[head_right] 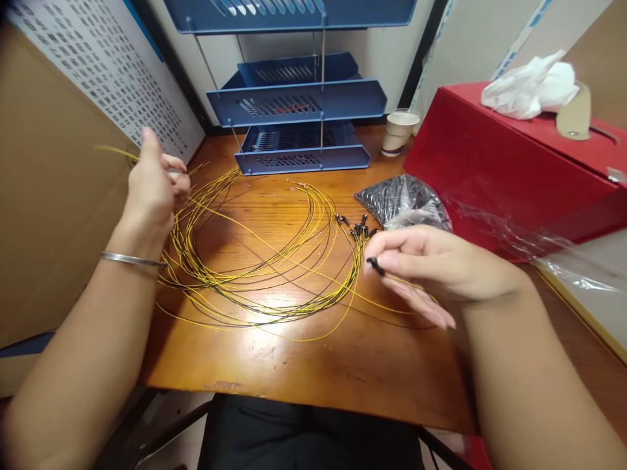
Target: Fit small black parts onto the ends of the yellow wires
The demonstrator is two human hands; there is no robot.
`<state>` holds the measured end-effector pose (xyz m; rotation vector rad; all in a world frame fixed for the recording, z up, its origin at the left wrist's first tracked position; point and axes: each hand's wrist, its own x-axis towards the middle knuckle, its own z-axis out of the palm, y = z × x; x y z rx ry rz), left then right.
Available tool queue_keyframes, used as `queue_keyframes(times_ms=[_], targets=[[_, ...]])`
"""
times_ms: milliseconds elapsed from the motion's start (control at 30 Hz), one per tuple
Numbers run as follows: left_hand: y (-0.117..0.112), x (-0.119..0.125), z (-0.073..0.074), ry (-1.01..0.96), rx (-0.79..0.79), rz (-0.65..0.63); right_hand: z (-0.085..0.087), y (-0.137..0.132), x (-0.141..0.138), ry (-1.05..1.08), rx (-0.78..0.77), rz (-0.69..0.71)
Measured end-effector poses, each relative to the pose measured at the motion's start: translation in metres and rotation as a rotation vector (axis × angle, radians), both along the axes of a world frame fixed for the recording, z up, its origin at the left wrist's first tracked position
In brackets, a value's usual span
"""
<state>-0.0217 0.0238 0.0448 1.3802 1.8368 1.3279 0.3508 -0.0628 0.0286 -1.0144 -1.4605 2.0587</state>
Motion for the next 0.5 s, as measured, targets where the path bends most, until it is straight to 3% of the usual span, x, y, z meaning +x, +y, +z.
queue_keyframes(times_ms=[100, 200, 300, 500], targets=[[-0.004, -0.001, 0.001, 0.586, -0.082, -0.015, -0.005, 0.012, -0.012, -0.081, 0.153, -0.221], [-0.011, -0.001, 0.006, 0.857, -0.330, -0.124, -0.013, 0.020, -0.027, -0.179, 0.189, -0.446], [-0.014, -0.006, 0.012, 0.988, -0.543, -0.154, -0.025, 0.022, -0.036, -0.339, 0.241, -0.596], [-0.004, -0.026, 0.009, 0.973, -0.679, 0.076, -0.043, 0.026, -0.035, -0.605, 0.513, -0.703]])
